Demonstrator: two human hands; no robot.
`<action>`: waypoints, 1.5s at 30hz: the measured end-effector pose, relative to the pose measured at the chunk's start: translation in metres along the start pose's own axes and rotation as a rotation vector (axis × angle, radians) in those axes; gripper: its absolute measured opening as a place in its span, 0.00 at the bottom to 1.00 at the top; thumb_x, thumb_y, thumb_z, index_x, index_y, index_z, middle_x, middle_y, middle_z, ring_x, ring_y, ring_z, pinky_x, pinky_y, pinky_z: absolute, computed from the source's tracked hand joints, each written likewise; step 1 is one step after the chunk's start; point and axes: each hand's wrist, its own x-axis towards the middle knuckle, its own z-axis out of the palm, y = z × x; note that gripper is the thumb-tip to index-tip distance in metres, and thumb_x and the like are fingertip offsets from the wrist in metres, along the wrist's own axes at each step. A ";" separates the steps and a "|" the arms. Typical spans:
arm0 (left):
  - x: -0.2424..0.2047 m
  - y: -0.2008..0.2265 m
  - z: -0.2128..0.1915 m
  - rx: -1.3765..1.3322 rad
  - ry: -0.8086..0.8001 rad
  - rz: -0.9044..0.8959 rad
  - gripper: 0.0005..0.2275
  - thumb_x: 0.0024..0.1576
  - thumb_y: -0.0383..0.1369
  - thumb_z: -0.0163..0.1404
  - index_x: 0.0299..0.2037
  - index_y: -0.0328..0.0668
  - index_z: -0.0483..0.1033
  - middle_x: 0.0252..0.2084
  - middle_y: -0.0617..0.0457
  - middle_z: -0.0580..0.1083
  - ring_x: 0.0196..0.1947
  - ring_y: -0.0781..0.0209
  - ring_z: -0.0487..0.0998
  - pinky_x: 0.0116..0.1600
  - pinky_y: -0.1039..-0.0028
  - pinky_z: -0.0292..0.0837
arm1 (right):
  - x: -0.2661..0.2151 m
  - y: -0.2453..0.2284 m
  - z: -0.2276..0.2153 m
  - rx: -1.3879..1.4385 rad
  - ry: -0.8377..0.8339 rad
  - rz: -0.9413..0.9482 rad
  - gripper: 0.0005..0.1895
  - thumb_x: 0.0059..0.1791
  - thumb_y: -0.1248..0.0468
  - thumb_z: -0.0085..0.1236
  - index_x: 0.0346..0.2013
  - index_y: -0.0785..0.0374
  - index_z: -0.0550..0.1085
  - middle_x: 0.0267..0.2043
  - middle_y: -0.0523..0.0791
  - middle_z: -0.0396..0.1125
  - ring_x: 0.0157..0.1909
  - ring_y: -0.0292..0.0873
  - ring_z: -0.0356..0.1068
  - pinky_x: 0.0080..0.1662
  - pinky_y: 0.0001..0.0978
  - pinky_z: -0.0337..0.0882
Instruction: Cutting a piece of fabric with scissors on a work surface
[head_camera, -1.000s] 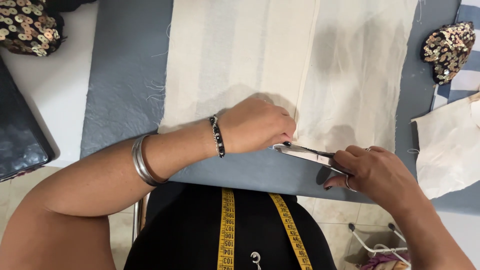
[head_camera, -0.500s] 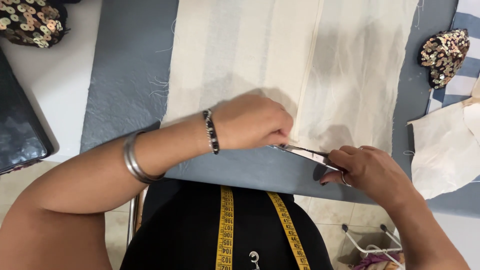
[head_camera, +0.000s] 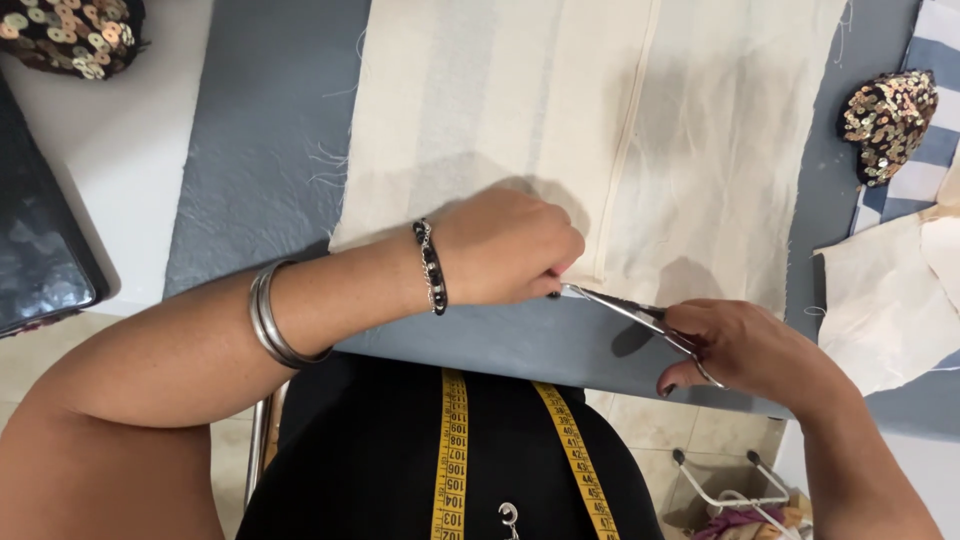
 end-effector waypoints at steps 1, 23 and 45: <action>0.000 0.000 -0.002 -0.006 0.001 -0.002 0.10 0.56 0.41 0.62 0.25 0.55 0.77 0.25 0.62 0.78 0.27 0.56 0.80 0.52 0.57 0.72 | 0.000 0.002 0.002 -0.001 -0.006 0.001 0.30 0.37 0.38 0.78 0.27 0.50 0.66 0.26 0.35 0.65 0.30 0.38 0.62 0.34 0.33 0.63; -0.001 -0.002 -0.010 -0.051 -0.089 -0.033 0.13 0.53 0.21 0.45 0.19 0.52 0.69 0.17 0.60 0.69 0.21 0.62 0.71 0.36 0.68 0.73 | -0.002 -0.018 0.005 -0.143 0.168 -0.053 0.25 0.41 0.40 0.70 0.28 0.51 0.66 0.22 0.38 0.62 0.24 0.43 0.58 0.28 0.39 0.58; 0.002 -0.007 -0.003 0.078 -0.147 0.022 0.13 0.45 0.14 0.45 0.20 0.48 0.62 0.19 0.57 0.61 0.18 0.59 0.62 0.25 0.65 0.59 | -0.002 -0.023 0.004 -0.468 0.482 -0.206 0.23 0.45 0.40 0.64 0.29 0.52 0.66 0.23 0.40 0.59 0.24 0.46 0.60 0.34 0.38 0.66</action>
